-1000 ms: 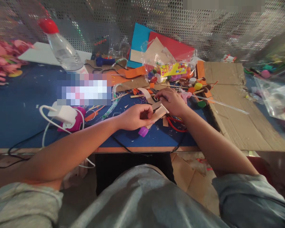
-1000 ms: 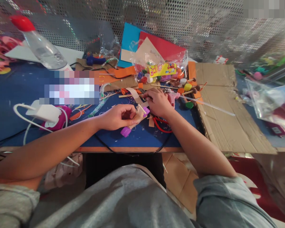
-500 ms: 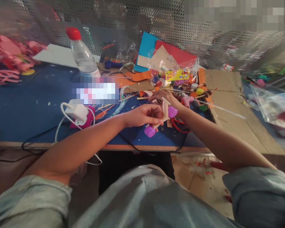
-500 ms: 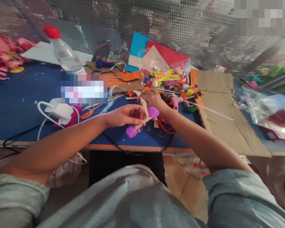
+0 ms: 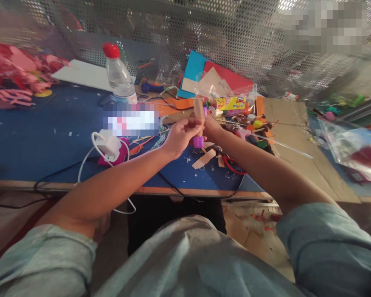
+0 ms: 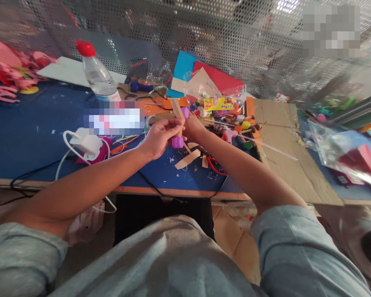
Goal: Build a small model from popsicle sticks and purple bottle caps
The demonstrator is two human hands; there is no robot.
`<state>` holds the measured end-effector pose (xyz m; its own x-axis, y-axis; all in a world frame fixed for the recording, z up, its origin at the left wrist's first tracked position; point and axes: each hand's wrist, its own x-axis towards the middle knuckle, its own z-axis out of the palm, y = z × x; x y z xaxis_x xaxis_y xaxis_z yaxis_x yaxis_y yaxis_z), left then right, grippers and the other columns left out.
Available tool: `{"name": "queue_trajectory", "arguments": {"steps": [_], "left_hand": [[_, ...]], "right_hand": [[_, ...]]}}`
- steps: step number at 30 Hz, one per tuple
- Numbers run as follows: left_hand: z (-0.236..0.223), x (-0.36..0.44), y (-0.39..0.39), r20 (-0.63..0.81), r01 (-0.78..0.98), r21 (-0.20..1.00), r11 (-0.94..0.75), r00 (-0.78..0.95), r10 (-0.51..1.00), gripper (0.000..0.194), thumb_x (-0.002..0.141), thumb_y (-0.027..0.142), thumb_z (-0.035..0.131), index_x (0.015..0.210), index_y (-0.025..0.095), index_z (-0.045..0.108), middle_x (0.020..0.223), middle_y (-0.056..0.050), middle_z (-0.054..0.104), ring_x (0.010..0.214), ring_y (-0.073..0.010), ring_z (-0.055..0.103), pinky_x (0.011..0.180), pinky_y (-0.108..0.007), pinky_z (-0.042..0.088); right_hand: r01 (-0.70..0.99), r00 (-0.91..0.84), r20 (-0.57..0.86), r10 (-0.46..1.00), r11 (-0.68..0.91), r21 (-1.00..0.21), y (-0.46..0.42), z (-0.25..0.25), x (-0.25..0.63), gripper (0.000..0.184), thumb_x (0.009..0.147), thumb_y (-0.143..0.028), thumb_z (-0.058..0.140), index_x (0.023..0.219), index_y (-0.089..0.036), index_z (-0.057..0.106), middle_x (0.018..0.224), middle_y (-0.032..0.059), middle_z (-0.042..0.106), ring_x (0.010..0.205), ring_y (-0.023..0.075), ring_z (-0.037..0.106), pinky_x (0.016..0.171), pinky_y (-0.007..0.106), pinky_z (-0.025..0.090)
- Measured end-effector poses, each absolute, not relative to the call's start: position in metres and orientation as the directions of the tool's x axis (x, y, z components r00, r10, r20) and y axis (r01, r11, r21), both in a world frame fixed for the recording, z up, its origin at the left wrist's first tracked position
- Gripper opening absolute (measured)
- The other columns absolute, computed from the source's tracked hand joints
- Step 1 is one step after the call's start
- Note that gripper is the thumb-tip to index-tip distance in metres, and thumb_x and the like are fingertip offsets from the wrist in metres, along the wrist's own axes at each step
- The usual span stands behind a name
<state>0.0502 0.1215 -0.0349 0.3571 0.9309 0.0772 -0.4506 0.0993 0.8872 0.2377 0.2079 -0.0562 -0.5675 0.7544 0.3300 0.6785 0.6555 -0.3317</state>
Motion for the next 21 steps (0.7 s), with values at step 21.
{"name": "queue_trajectory", "arguments": {"steps": [21], "left_hand": [[-0.04,0.049,0.125,0.095,-0.331,0.944,-0.006,0.256,0.962,0.034,0.096,0.024,0.084,0.127,0.025,0.07,0.115,-0.004,0.073,0.094,-0.0174,0.081,0.07,-0.03,0.073]], "right_hand": [[0.545,-0.089,0.202,0.975,0.218,-0.81,0.111,-0.005,0.365,0.047,0.092,-0.056,0.083,0.128,-0.027,0.08,0.116,0.0088,0.088,0.084,0.0232,0.079,0.069,0.038,0.062]]}}
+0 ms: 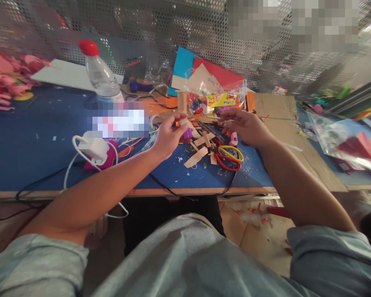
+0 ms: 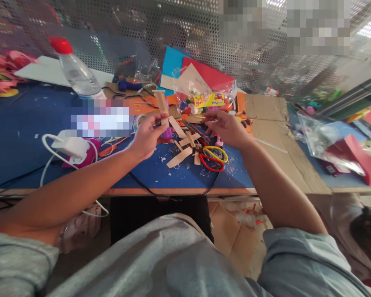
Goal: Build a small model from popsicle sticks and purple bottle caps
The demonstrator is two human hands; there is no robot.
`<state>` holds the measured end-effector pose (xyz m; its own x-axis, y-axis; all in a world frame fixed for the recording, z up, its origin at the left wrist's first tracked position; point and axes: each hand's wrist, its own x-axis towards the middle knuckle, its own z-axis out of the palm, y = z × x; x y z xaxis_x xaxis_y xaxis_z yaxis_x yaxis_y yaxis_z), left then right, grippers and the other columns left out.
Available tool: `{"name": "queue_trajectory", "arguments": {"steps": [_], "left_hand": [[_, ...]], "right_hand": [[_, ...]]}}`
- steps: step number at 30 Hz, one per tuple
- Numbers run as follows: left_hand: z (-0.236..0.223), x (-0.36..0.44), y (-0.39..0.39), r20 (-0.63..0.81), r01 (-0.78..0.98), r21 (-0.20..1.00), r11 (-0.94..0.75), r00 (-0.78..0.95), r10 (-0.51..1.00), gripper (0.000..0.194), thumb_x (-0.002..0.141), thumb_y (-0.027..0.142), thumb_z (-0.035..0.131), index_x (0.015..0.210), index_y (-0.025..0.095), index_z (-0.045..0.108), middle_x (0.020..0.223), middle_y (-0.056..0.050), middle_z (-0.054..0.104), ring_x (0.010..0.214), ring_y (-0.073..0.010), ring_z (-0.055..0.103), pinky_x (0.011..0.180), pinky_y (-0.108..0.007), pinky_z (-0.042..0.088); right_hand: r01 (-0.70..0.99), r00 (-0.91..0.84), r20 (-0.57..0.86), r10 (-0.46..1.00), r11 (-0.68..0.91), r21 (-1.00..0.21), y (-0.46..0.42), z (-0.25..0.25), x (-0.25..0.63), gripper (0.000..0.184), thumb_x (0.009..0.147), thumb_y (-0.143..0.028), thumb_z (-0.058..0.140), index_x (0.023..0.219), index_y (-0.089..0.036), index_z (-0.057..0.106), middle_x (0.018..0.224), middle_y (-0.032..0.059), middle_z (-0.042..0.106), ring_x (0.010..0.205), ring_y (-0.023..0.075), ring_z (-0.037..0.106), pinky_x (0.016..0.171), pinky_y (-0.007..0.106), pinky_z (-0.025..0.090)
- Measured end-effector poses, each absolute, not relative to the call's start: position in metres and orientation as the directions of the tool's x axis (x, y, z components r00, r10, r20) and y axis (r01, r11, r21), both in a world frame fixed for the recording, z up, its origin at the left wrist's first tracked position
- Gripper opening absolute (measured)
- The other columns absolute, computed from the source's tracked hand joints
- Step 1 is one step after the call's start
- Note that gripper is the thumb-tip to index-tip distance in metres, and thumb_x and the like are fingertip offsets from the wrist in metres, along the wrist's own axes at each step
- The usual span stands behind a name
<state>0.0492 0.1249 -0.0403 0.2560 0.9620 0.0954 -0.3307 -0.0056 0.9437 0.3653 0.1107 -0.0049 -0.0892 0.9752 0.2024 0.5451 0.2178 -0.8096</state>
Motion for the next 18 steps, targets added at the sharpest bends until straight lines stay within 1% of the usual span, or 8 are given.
{"name": "queue_trajectory", "arguments": {"steps": [1,3,5,6,7,10,13,18], "left_hand": [[-0.041,0.05,0.125,0.097,-0.329,0.944,-0.011,0.246,0.964,0.033,0.096,0.023,0.084,0.126,0.025,0.071,0.115,-0.004,0.073,0.093,-0.0169,0.079,0.07,-0.03,0.074],[-0.041,0.051,0.124,0.096,-0.326,0.945,-0.015,0.233,0.968,0.032,0.096,0.022,0.083,0.125,0.024,0.072,0.114,-0.004,0.072,0.092,-0.0172,0.077,0.069,-0.031,0.074],[-0.041,0.051,0.124,0.09,-0.323,0.946,-0.012,0.23,0.969,0.031,0.096,0.02,0.082,0.124,0.023,0.072,0.111,-0.005,0.071,0.09,-0.0173,0.075,0.068,-0.031,0.074],[-0.04,0.051,0.124,0.09,-0.322,0.947,-0.011,0.231,0.969,0.03,0.095,0.019,0.082,0.124,0.023,0.072,0.11,-0.005,0.071,0.09,-0.0171,0.074,0.068,-0.031,0.074],[-0.04,0.051,0.124,0.092,-0.32,0.947,-0.013,0.233,0.968,0.03,0.095,0.019,0.082,0.123,0.022,0.072,0.109,-0.005,0.071,0.089,-0.0166,0.073,0.068,-0.031,0.074],[-0.04,0.05,0.124,0.112,-0.316,0.948,-0.029,0.25,0.962,0.032,0.092,0.02,0.086,0.122,0.022,0.073,0.108,-0.005,0.07,0.089,-0.0159,0.07,0.07,-0.032,0.074],[-0.042,0.049,0.124,0.128,-0.313,0.949,-0.04,0.266,0.955,0.037,0.092,0.024,0.09,0.124,0.023,0.072,0.104,-0.003,0.068,0.087,-0.0156,0.069,0.073,-0.033,0.075],[-0.049,0.05,0.127,0.163,-0.345,0.935,-0.082,0.215,0.963,0.044,0.09,0.025,0.093,0.12,0.027,0.061,0.128,-0.004,0.064,0.089,-0.0139,0.072,0.07,-0.034,0.075]], "right_hand": [[0.675,-0.062,0.21,0.976,0.196,-0.712,0.108,-0.003,0.374,0.041,0.095,-0.054,0.078,0.125,-0.026,0.081,0.114,0.0095,0.088,0.086,0.0248,0.079,0.072,0.039,0.062],[0.925,0.021,0.182,0.983,0.051,-0.378,0.106,-0.002,0.393,0.029,0.1,-0.05,0.072,0.1,-0.024,0.084,0.097,0.0118,0.085,0.089,0.0301,0.078,0.081,0.044,0.059],[0.989,0.104,0.077,0.992,-0.096,-0.11,0.105,-0.007,0.407,0.039,0.104,-0.049,0.066,0.078,-0.022,0.078,0.085,0.016,0.081,0.09,0.0344,0.077,0.083,0.046,0.056],[0.991,0.127,0.039,0.991,-0.125,-0.04,0.104,-0.011,0.41,0.044,0.105,-0.051,0.065,0.073,-0.022,0.075,0.084,0.017,0.081,0.091,0.0348,0.077,0.082,0.045,0.054],[0.99,0.14,0.026,0.99,-0.14,-0.025,0.104,-0.017,0.41,0.045,0.105,-0.053,0.066,0.073,-0.022,0.075,0.086,0.0169,0.082,0.09,0.0336,0.077,0.08,0.044,0.052],[0.966,0.209,-0.041,0.977,-0.213,-0.145,0.104,-0.035,0.403,0.042,0.098,-0.058,0.077,0.074,-0.024,0.075,0.079,0.0105,0.081,0.076,0.0259,0.071,0.071,0.038,0.047],[0.887,0.305,-0.065,0.95,-0.309,-0.344,0.103,-0.045,0.399,0.038,0.092,-0.052,0.083,0.07,-0.025,0.069,0.075,0.0081,0.08,0.066,0.0214,0.064,0.065,0.036,0.046],[0.624,0.368,-0.038,0.929,-0.277,-0.73,0.1,-0.045,0.399,0.037,0.086,-0.054,0.085,0.074,-0.027,0.061,0.067,0.0041,0.073,0.057,0.0179,0.057,0.054,0.034,0.043]]}}
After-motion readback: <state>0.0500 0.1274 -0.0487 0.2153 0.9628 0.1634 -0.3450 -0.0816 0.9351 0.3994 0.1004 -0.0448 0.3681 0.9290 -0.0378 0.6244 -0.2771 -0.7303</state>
